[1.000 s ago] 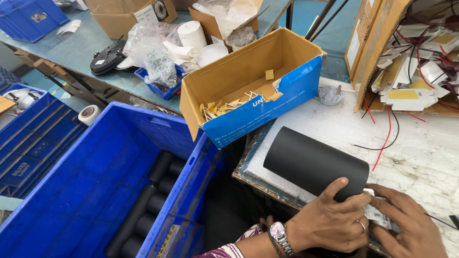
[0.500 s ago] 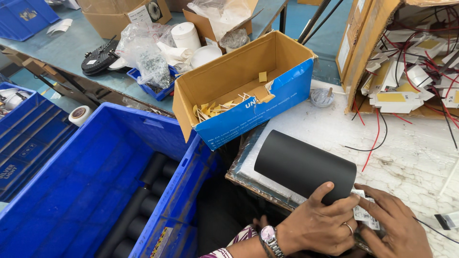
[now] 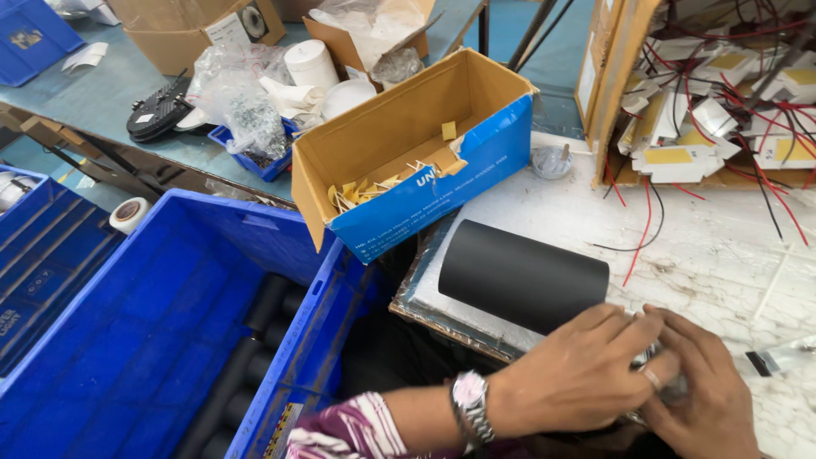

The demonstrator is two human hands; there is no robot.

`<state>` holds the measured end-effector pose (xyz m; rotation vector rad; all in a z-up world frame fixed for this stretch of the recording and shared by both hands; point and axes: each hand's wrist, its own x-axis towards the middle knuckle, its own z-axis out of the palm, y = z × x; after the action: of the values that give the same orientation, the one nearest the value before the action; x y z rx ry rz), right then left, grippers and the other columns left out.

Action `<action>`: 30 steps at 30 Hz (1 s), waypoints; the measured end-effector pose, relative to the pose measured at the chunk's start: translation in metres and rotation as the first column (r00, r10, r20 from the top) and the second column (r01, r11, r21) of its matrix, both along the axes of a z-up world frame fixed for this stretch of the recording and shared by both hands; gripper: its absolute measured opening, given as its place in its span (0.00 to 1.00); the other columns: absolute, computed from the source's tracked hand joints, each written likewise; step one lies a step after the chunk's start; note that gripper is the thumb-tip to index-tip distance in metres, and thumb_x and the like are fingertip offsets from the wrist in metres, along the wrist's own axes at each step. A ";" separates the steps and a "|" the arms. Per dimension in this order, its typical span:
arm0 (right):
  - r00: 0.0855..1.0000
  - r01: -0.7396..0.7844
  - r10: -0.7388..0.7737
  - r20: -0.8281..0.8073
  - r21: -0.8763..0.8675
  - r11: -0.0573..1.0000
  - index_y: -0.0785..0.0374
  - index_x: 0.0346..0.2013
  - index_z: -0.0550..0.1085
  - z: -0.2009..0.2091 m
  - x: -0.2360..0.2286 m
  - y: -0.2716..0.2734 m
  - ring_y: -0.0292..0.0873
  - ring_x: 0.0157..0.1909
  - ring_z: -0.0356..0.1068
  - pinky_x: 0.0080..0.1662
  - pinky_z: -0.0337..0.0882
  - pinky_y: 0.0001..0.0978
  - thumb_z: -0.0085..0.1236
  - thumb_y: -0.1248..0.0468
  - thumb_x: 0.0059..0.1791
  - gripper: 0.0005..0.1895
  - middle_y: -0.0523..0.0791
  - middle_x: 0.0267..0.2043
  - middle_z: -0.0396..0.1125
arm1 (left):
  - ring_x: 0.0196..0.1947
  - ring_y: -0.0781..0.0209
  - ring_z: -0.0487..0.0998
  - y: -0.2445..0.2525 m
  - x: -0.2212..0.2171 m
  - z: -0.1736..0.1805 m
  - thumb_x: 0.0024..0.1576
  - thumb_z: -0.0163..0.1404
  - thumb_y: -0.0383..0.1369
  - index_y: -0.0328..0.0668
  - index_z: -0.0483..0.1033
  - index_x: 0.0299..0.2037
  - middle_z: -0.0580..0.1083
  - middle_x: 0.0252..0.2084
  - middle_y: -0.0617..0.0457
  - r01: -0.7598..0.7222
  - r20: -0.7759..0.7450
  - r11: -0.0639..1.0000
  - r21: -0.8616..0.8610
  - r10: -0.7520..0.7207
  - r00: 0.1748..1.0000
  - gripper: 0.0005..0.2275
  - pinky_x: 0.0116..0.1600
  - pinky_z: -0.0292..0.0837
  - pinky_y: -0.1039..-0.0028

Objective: The person assembles a cylindrical electronic device by securing a driver module to a black housing with a yellow screwdriver, inserting the assembly into a metal reflector, and attaching a circular cover. They then use a clear plastic tube to press and secure the cover onto the housing.

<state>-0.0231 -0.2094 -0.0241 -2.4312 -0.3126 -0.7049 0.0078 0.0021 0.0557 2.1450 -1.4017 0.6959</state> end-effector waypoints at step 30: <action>0.913 -0.270 -0.161 0.375 0.851 0.449 0.68 0.35 0.69 -0.027 -0.020 -0.012 0.38 0.38 0.66 0.43 0.69 0.28 0.42 0.85 0.46 0.13 0.48 0.36 0.66 | 0.52 0.43 0.75 -0.012 0.059 0.040 0.48 0.63 0.38 0.47 0.75 0.52 0.70 0.53 0.39 0.175 -0.008 0.977 0.122 -0.175 0.985 0.22 0.63 0.66 0.49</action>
<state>-0.0435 -0.2218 -0.0506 -1.2071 -0.1081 -1.0190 0.0667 -0.0098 0.0953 2.0790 -1.6503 0.5594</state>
